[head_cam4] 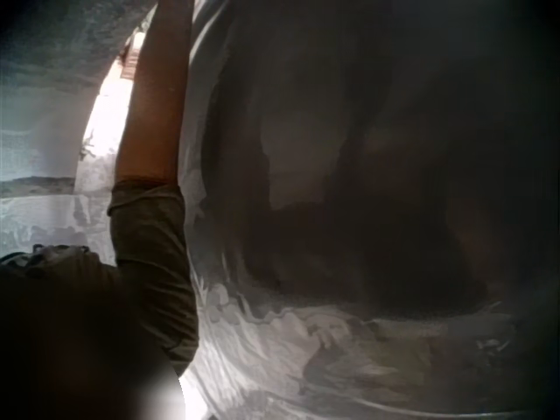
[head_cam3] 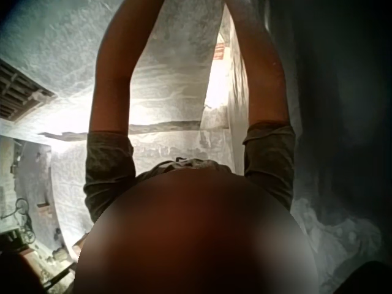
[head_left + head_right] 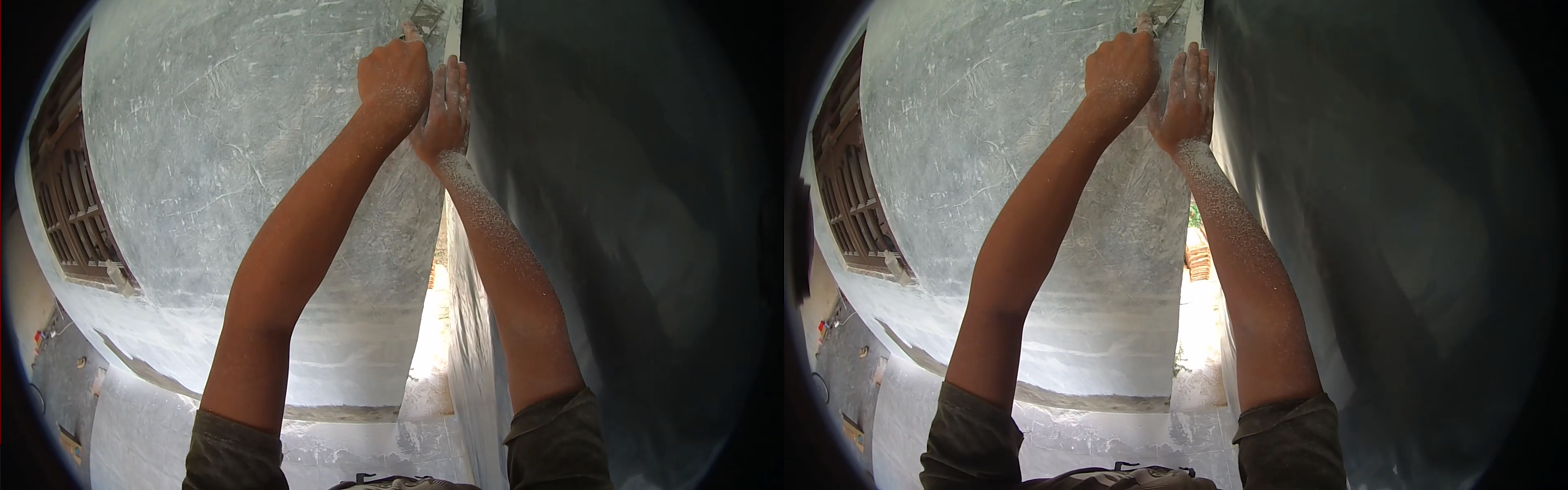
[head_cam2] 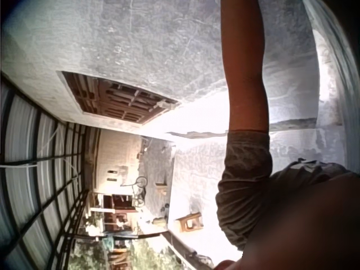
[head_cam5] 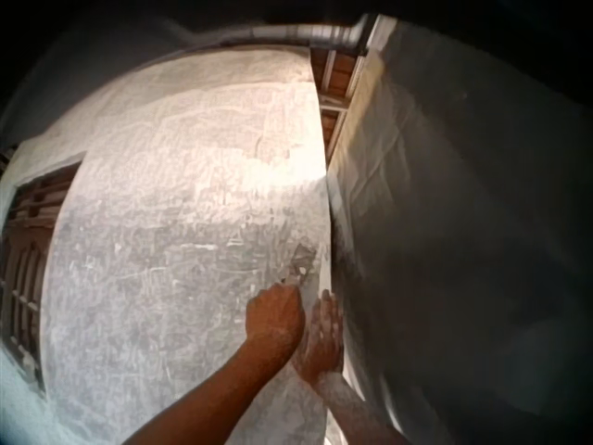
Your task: Apply putty or plaster to a wall joint using a putty knife to smooth the surface.
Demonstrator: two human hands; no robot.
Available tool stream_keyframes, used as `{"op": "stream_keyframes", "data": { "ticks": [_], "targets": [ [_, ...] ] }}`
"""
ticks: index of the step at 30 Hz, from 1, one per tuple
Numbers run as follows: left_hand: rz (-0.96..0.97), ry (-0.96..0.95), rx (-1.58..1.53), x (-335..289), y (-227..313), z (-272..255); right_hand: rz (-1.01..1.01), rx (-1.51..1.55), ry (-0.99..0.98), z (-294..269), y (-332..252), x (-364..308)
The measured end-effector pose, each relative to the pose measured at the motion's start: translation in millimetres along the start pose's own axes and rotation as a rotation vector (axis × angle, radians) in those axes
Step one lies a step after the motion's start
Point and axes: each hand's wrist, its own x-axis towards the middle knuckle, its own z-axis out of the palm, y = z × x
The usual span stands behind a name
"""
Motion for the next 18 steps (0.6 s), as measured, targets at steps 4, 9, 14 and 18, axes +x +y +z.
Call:
{"op": "stream_keyframes", "data": {
  "ticks": [4, 9, 14, 18],
  "targets": [
    [-0.049, -0.079, -0.022, -21.0, 4.9, 4.5, 0.017, -0.012, -0.022, -2.8, 4.1, -1.2],
    [-0.048, -0.071, -0.054, -12.2, -0.4, 2.2, 0.006, 0.017, -0.007, -1.3, -2.4, 0.7],
    [-0.056, -0.031, -0.086, -14.5, 6.6, 5.3, -0.007, -0.018, 0.002, 0.6, 4.2, 0.1],
    [-0.119, -0.133, -0.114, -27.9, 5.9, 3.3, 0.018, -0.014, -0.028, -1.6, 1.8, 1.4]
  ]
}}
